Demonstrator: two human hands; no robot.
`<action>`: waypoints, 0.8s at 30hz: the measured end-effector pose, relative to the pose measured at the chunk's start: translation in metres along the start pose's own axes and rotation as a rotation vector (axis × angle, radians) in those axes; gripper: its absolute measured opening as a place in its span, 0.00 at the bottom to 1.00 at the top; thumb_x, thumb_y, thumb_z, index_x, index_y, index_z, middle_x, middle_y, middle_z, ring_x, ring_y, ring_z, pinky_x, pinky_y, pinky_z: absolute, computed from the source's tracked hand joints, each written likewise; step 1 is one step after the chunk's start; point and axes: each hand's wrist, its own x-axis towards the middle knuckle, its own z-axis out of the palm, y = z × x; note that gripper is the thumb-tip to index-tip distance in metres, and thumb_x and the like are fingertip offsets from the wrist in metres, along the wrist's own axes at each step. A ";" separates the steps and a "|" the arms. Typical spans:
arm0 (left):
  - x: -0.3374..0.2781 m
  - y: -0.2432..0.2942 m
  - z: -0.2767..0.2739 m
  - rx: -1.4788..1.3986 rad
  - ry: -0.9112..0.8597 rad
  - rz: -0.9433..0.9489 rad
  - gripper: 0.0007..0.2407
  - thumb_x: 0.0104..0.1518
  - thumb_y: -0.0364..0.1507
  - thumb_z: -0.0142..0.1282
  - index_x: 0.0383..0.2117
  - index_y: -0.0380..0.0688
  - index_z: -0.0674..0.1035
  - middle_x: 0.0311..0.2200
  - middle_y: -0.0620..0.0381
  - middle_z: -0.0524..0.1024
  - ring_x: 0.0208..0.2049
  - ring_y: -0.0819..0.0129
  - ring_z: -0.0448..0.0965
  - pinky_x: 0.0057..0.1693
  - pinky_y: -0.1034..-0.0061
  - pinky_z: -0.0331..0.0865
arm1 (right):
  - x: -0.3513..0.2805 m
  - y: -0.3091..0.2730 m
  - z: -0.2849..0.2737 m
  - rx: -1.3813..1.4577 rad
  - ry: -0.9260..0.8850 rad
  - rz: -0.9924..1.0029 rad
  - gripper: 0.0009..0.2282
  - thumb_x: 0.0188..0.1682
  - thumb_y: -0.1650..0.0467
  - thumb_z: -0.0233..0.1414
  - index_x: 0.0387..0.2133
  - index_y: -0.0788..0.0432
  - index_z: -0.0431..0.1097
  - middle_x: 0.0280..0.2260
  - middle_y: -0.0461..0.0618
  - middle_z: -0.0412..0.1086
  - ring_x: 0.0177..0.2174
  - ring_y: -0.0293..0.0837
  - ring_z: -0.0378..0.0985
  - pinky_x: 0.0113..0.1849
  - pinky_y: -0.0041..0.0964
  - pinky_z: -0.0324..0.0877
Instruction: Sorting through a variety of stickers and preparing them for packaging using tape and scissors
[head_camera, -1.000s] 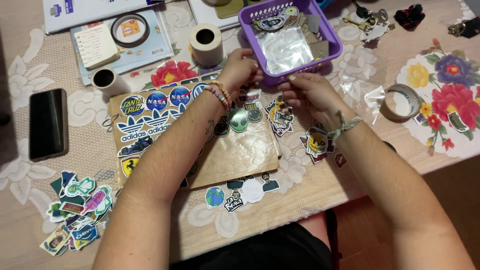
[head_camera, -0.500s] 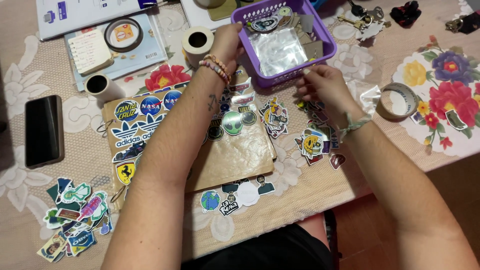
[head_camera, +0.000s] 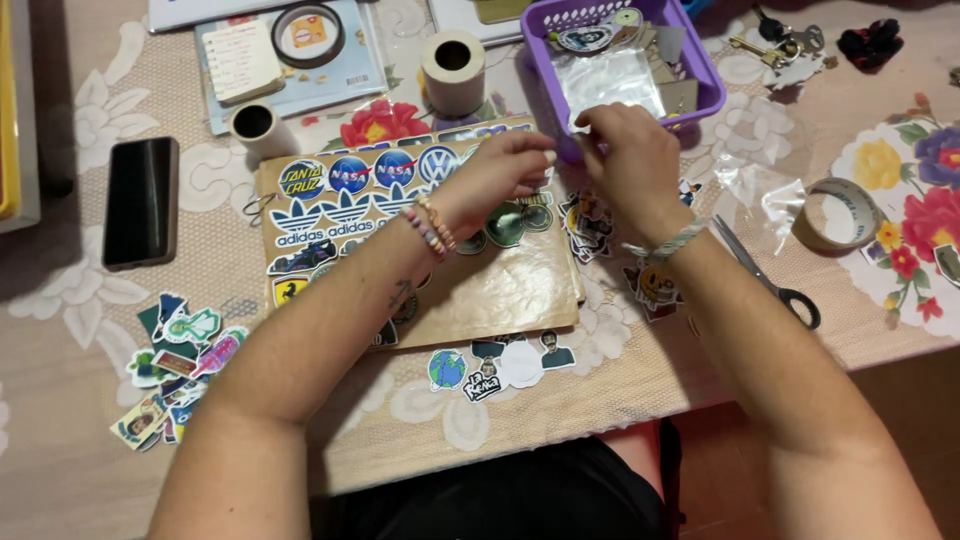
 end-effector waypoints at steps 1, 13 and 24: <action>-0.020 -0.003 -0.010 0.105 -0.051 0.123 0.15 0.55 0.28 0.56 0.49 0.41 0.77 0.39 0.55 0.75 0.38 0.72 0.76 0.45 0.79 0.74 | -0.005 0.019 0.014 -0.024 0.071 -0.008 0.04 0.50 0.68 0.60 0.36 0.50 0.74 0.29 0.42 0.71 0.33 0.43 0.74 0.30 0.37 0.71; -0.228 -0.029 -0.184 0.206 0.503 0.259 0.05 0.50 0.17 0.66 0.29 0.36 0.80 0.22 0.50 0.81 0.22 0.72 0.82 0.31 0.86 0.76 | -0.076 -0.009 -0.105 0.417 -0.140 0.118 0.06 0.60 0.79 0.56 0.48 0.72 0.75 0.43 0.64 0.74 0.37 0.51 0.76 0.34 0.38 0.73; -0.260 -0.025 -0.203 0.418 0.776 0.503 0.12 0.50 0.13 0.61 0.39 0.40 0.82 0.35 0.61 0.78 0.31 0.83 0.68 0.39 0.91 0.64 | -0.131 0.093 -0.075 0.411 -0.095 0.394 0.20 0.72 0.63 0.44 0.67 0.68 0.62 0.37 0.58 0.63 0.28 0.48 0.63 0.29 0.43 0.59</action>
